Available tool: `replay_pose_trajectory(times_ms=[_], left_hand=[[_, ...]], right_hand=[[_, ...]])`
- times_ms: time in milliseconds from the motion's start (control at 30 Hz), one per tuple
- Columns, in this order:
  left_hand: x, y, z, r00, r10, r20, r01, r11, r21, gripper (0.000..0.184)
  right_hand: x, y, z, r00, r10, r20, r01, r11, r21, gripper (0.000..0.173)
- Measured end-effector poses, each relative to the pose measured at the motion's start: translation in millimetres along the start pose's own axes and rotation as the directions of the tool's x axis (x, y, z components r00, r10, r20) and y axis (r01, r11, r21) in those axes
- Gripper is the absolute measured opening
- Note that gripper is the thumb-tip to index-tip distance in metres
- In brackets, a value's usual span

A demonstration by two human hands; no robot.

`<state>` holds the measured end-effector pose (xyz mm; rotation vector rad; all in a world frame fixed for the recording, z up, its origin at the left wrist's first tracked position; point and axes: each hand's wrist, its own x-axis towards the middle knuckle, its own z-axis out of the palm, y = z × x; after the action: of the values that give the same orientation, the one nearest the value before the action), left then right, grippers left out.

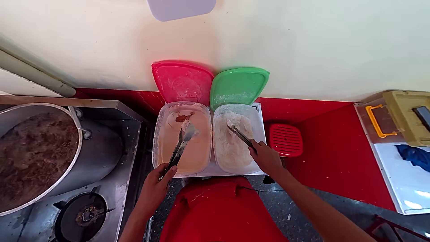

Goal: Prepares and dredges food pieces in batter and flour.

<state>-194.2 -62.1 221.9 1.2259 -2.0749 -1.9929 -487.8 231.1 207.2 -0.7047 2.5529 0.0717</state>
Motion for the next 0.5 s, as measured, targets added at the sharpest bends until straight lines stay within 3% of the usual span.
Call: replay_pose_trajectory(times_ms=[133, 267, 400, 500], left_hand=[[5, 1, -2, 1.000, -0.006, 0.005, 0.006, 1.000, 0.006, 0.036], [8, 1, -6, 1.000, -0.003, 0.018, 0.002, 1.000, 0.015, 0.037], [12, 2, -5, 1.000, 0.011, 0.025, -0.011, 1.000, 0.003, 0.036], [11, 3, -5, 1.000, -0.010, 0.025, 0.010, 1.000, -0.003, 0.035]], right_hand=[[-7, -9, 10, 0.995, 0.026, 0.092, -0.030, 0.999, 0.044, 0.056], [-66, 10, 10, 0.997, 0.038, -0.064, -0.032, 0.995, 0.096, 0.058], [-98, 30, 24, 0.975, 0.125, 0.185, -0.126, 0.992, -0.010, 0.055], [-78, 10, 9, 0.979, 0.110, 0.169, -0.109, 0.994, -0.019, 0.056]])
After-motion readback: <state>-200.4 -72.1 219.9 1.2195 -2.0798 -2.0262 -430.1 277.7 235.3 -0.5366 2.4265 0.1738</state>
